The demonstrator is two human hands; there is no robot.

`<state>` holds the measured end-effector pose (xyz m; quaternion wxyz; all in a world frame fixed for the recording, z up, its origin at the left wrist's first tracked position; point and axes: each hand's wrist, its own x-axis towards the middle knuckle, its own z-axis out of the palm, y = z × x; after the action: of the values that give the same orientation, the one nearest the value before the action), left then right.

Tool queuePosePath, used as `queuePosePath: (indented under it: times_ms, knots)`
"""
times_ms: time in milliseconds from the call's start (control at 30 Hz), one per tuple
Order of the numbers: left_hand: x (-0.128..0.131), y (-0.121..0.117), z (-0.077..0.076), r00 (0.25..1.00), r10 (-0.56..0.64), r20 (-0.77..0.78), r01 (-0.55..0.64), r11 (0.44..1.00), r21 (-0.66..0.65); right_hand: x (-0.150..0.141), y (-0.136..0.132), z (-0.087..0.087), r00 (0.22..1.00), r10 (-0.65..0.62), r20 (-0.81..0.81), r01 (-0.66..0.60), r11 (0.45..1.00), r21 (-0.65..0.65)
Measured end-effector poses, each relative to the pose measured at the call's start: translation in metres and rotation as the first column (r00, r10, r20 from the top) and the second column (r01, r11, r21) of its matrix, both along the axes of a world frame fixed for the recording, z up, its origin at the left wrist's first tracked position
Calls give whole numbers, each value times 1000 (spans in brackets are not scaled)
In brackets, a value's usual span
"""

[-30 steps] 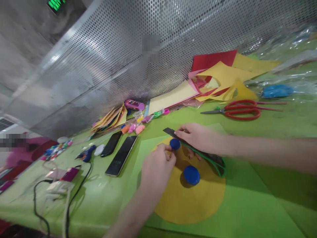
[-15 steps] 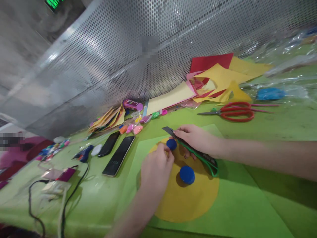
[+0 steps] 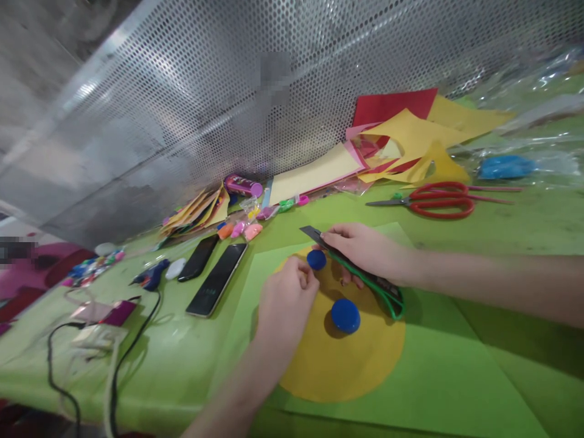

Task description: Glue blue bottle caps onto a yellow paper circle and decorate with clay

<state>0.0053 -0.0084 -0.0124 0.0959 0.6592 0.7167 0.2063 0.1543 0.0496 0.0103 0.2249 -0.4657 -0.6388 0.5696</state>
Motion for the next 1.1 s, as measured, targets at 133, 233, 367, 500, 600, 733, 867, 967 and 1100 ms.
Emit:
queuePosePath:
  times_ms: [133,233,367,500,600,733,867,967,1100]
  knots:
    - [-1,0,1,999,13,50,-13,1000,2,0,0,0,1000,2,6,-2,1000,-3]
    - [0,-1,3,998,30,46,-30,999,-12,-1,0,-1,1000,3,7,-3,1000,-2]
    - [2,-3,5,999,42,2,-42,999,-15,0,1,-1,1000,1,9,-1,1000,5]
    - [5,-3,7,991,43,-125,-48,998,-41,0,0,-2,1000,3,8,-3,1000,6]
    - [8,-3,8,978,52,-203,-64,997,-53,0,1,-2,1000,-1,11,1,1000,10]
    - [10,-4,8,967,62,-249,-72,997,-31,0,1,-3,1000,1,18,-2,1000,20]
    - [9,-5,8,967,68,-244,-77,997,-28,0,1,-3,1000,2,16,-2,1000,28]
    - [9,-5,8,973,87,-213,-97,995,-35,0,1,-3,1000,2,2,-2,999,36]
    - [9,-6,7,979,89,-184,-98,994,-39,0,-2,-2,999,7,-32,-5,999,44]
